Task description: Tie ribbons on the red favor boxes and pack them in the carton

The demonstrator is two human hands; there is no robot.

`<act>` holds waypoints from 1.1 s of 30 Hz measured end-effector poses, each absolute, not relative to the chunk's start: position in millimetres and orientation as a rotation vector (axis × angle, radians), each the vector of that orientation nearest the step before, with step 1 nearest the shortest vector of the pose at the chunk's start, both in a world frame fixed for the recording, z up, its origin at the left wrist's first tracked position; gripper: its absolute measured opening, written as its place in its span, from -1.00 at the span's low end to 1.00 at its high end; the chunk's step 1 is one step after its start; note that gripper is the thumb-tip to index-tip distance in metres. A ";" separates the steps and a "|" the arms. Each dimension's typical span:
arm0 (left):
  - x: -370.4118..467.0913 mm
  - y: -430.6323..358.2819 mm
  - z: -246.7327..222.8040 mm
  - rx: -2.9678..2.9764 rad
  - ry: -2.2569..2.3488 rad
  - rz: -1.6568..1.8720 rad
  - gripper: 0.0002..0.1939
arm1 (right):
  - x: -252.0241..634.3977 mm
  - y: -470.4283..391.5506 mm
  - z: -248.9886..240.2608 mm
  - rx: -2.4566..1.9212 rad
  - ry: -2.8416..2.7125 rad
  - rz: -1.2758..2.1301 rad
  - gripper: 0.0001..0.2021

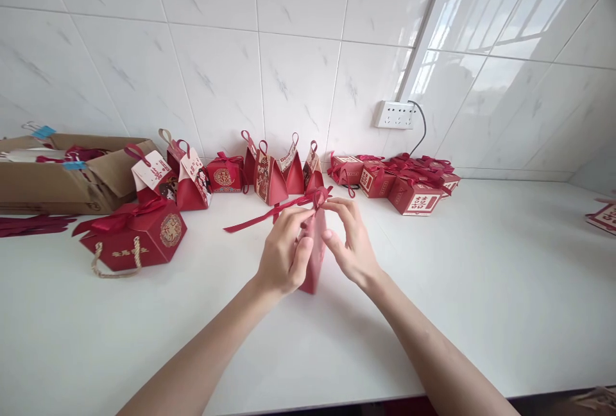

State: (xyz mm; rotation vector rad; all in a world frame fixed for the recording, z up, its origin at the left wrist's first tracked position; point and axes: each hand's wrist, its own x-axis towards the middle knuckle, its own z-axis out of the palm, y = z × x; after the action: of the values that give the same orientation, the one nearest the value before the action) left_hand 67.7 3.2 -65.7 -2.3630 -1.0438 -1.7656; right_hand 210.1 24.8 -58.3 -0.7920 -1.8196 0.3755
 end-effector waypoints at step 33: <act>68.8 4.0 -50.3 -2.572 -1.559 -2.140 -0.86 | 218.2 17.0 -36.2 -0.714 -1.616 0.706 -0.89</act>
State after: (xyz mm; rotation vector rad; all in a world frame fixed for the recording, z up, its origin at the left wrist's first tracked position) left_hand 68.8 4.0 -50.3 -2.5723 -1.5587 -2.1400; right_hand 218.2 17.0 -36.2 -0.7135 -1.6160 0.7063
